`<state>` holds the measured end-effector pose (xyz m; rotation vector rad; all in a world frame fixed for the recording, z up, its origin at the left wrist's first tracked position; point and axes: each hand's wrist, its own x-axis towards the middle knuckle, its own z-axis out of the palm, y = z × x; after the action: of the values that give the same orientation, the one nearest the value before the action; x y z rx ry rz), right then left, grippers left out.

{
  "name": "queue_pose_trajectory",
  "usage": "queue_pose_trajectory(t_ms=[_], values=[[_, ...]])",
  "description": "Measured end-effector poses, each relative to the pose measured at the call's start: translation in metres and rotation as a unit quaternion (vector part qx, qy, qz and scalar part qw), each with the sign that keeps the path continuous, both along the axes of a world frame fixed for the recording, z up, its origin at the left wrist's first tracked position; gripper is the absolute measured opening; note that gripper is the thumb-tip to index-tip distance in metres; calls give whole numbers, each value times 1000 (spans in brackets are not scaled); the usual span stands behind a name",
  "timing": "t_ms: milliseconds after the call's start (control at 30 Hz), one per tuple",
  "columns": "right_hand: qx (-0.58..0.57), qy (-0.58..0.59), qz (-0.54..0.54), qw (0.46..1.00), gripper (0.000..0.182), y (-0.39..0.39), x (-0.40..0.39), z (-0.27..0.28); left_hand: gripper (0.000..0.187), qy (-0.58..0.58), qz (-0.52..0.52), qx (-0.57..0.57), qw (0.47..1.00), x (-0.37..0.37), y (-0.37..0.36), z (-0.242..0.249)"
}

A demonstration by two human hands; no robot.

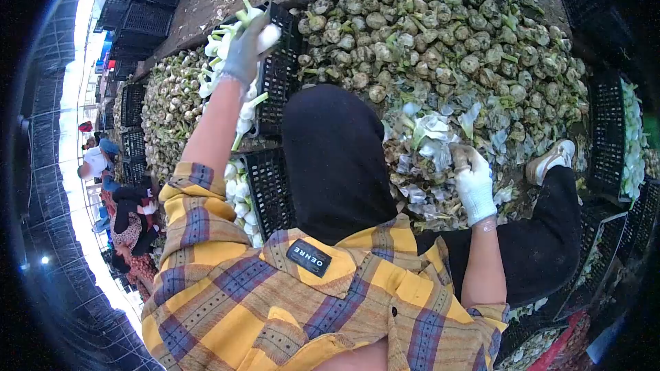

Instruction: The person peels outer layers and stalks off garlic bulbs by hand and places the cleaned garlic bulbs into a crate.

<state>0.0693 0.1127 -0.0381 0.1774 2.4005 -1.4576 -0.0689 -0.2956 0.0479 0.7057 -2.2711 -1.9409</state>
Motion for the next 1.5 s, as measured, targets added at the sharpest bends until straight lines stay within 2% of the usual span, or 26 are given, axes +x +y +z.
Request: queue_pose_trajectory(t_ms=[33,67,100,133,167,233,267,367,400,533,633,700,800,833,900,933,967,1000,1033,1100,1133,1233,1300,1400,1467,1500], values=[[8,-8,2,1000,30,-3,0,0,49,-14,21,-154,988,-8,-47,-36],[34,46,13,998,29,-1,2,-19,52,10,24,-223,974,-10,-78,-57],[33,36,17,999,29,-2,3,-29,57,-55,17,-363,930,-6,-90,-48],[32,25,21,999,29,-3,4,-36,60,-63,33,-443,894,-2,-88,-41],[30,14,25,999,30,-4,5,-40,54,-105,20,-499,860,-7,-100,-43],[88,18,44,995,31,-7,5,-41,54,-106,36,-632,766,-12,-124,-66],[108,13,57,992,31,-9,5,-39,55,-180,9,-637,750,-13,-129,-72],[156,4,95,983,29,-8,4,-41,56,-214,-3,-708,673,-1,-130,-112],[153,9,104,983,28,-11,2,-40,58,-219,-56,-711,666,1,-127,-118],[138,0,140,981,26,-24,-7,-33,61,-237,-57,-695,676,0,-130,-126],[133,17,130,982,28,-31,-11,-37,59,-184,-47,-713,675,-4,-133,-119],[140,2,119,983,29,-35,-16,-40,53,-26,-27,-738,674,-18,-118,-99],[156,-6,137,978,30,-29,-16,-56,51,112,-74,-696,705,-53,-84,-94],[157,-64,126,977,30,-31,-20,-55,51,108,-101,-645,749,-65,-73,-102],[162,-180,95,966,31,-34,-28,-50,52,90,-114,-597,789,-93,-60,-143],[181,-122,135,966,32,-26,-23,-59,52,54,-109,-538,834,-105,-57,-164],[218,-103,136,961,29,-32,-28,-50,55,86,-86,-516,848,-117,-53,-181],[244,-106,141,953,27,-31,-29,-49,60,9,-56,-489,871,-129,-51,-196],[269,-109,148,945,28,-30,-29,-49,64,-70,-26,-459,885,-139,-48,-204],[243,-110,114,957,32,-29,-30,-51,70,-103,2,-435,895,-160,-66,-240],[229,-110,97,962,34,-30,-30,-52,70,-151,11,-415,897,-169,-66,-242],[206,-75,77,973,33,-34,-32,-54,63,-183,15,-370,911,-190,-72,-265],[225,-92,95,965,28,-30,-33,-54,49,-166,50,-252,952,-205,-98,-306],[216,-44,122,968,22,-21,-28,-63,44,-163,33,-367,915,-191,-73,-265],[246,-5,142,959,28,-24,-34,-55,42,-149,-12,-425,893,-176,-48,-229],[263,15,152,953,32,-25,-36,-51,41,-132,-34,-395,909,-172,-44,-227]])
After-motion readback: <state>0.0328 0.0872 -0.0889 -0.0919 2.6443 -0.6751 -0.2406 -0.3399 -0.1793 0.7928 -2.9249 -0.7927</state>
